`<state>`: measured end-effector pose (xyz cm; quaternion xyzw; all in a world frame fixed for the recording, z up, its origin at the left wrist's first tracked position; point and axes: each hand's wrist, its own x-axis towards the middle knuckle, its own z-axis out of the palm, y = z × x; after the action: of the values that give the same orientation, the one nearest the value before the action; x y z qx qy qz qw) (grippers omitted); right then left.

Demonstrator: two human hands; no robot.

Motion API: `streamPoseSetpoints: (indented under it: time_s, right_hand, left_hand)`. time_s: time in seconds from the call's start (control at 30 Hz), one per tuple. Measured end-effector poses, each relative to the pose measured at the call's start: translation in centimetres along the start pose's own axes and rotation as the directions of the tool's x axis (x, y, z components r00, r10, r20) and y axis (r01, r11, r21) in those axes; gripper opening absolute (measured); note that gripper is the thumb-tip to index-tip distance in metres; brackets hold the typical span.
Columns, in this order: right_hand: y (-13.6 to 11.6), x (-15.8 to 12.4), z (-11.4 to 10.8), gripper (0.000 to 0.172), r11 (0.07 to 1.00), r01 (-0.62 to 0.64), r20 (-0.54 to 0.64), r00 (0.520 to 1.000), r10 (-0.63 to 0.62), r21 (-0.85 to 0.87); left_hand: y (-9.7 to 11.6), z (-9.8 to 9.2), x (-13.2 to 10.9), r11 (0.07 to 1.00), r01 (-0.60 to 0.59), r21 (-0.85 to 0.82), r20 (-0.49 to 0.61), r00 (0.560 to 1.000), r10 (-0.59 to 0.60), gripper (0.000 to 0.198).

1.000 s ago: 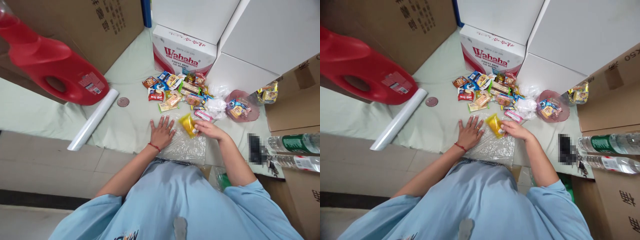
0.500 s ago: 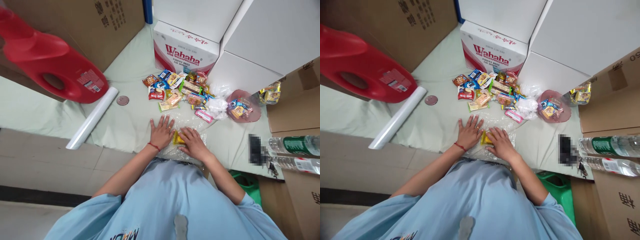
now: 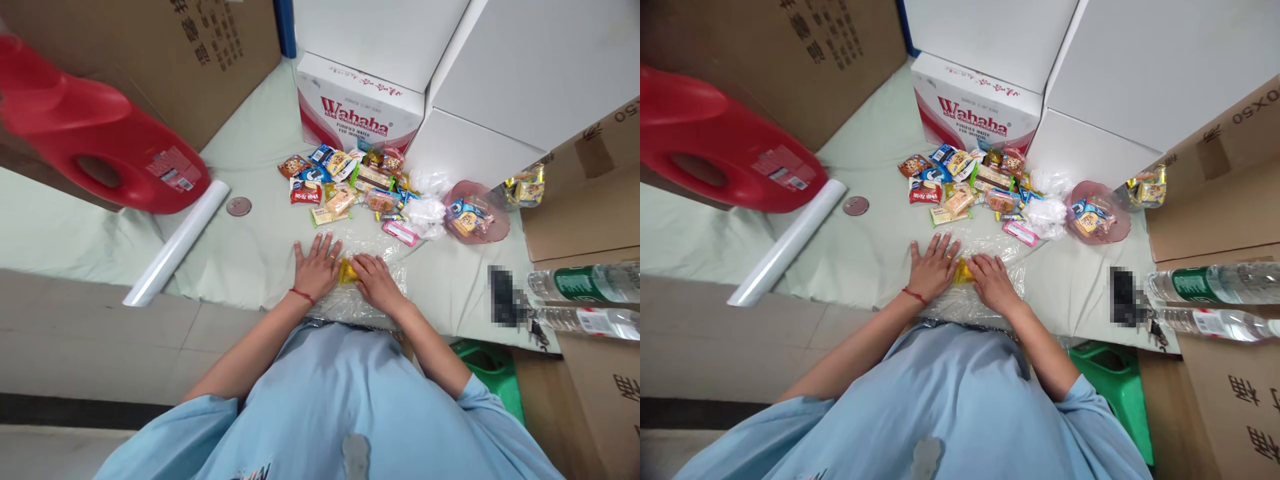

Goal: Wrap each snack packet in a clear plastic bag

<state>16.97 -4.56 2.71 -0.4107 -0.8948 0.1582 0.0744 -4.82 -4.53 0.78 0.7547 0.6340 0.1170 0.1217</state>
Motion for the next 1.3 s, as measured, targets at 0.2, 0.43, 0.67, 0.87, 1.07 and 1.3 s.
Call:
streamPoseSetpoints:
  time_s: [0.2,0.43,0.67,0.87,1.07,1.3]
  right_hand:
    - [0.0,-0.3,0.6,0.061,0.999,0.004,0.047,0.999,-0.002,-0.039]
    - [-0.2,-0.2,0.7,0.063,1.000,0.028,0.034,0.999,-0.028,-0.004]
    - [-0.5,-0.3,0.2,0.065,0.999,0.032,0.047,0.998,-0.034,0.033]
    - [3.7,2.3,-4.4,0.063,0.998,-0.068,-0.215,0.974,0.065,-0.006]
    - [13.7,4.7,-7.7,0.049,0.878,-0.433,-0.262,0.888,0.377,-0.204]
    - [15.5,4.2,-8.2,0.051,0.834,-0.511,-0.309,0.844,0.439,-0.207]
  left_hand:
    - [-0.7,-0.5,-0.1,0.997,0.081,0.009,0.013,0.997,-0.082,0.059]
    - [-2.4,-1.7,-0.7,0.997,0.052,0.055,0.132,0.990,-0.059,0.058]
    - [-4.0,-1.7,-2.0,0.999,-0.012,0.034,0.063,0.998,0.010,0.057]
    - [-3.8,-1.2,-2.4,0.999,-0.018,0.034,0.004,1.000,0.018,0.057]
    - [-3.9,-1.0,-2.3,0.999,-0.031,0.013,-0.025,0.999,0.031,0.057]
    - [-3.8,-1.1,-2.3,0.999,-0.032,-0.013,-0.038,0.999,0.031,0.056]
